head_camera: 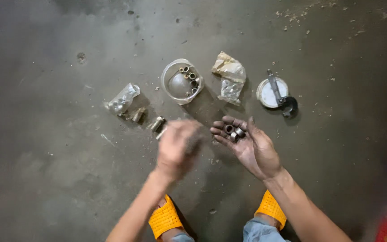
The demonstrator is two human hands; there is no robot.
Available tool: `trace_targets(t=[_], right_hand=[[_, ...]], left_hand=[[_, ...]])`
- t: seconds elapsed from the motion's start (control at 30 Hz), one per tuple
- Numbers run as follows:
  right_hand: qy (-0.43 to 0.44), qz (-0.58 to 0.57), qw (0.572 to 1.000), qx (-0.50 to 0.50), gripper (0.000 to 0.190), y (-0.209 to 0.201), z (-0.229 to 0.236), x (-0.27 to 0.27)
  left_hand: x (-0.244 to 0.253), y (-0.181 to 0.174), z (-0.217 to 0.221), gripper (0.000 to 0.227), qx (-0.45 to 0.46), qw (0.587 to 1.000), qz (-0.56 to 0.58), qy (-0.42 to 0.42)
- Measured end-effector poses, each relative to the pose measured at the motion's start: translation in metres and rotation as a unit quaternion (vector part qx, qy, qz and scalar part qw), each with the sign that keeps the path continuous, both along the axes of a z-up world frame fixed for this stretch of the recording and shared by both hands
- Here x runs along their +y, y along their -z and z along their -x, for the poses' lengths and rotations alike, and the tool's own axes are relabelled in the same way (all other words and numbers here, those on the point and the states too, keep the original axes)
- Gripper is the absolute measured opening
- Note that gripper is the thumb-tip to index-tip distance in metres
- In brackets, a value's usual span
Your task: The person sits on the floor and handles small metal cylindrical parts, measuring them with a micrometer. They then move to a workbench, use a caliper to measure a part, and proceed to insert cylindrical components into a disassembled engine casing.
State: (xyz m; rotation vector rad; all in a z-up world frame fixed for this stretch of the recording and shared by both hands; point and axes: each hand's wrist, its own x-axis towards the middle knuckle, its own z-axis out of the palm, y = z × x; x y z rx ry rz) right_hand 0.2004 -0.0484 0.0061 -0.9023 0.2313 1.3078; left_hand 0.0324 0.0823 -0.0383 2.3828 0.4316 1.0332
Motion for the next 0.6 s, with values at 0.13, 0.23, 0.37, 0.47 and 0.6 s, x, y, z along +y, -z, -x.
trace_targets(t=[0.13,0.23,0.37,0.47,0.6], right_hand=[[-0.010,-0.009,1.000,-0.001,0.067,0.003,0.011,0.007],[-0.019,0.005,1.000,-0.019,0.068,0.000,0.015,0.008],[-0.018,0.014,0.999,-0.029,0.069,-0.003,0.017,0.007],[-0.023,0.033,0.999,-0.025,0.072,-0.007,0.017,0.008],[-0.041,0.037,0.998,-0.009,0.074,0.004,0.016,0.004]], left_hand=[[-0.034,-0.025,-0.019,0.025,0.031,0.998,0.048,0.016],[-0.037,-0.023,-0.025,0.029,0.073,0.997,0.006,0.005],[-0.035,-0.032,-0.025,0.020,0.088,0.996,-0.013,0.013],[-0.033,-0.031,-0.024,0.026,0.109,0.994,-0.016,0.020],[-0.036,-0.030,-0.024,0.025,0.073,0.997,0.025,0.016]])
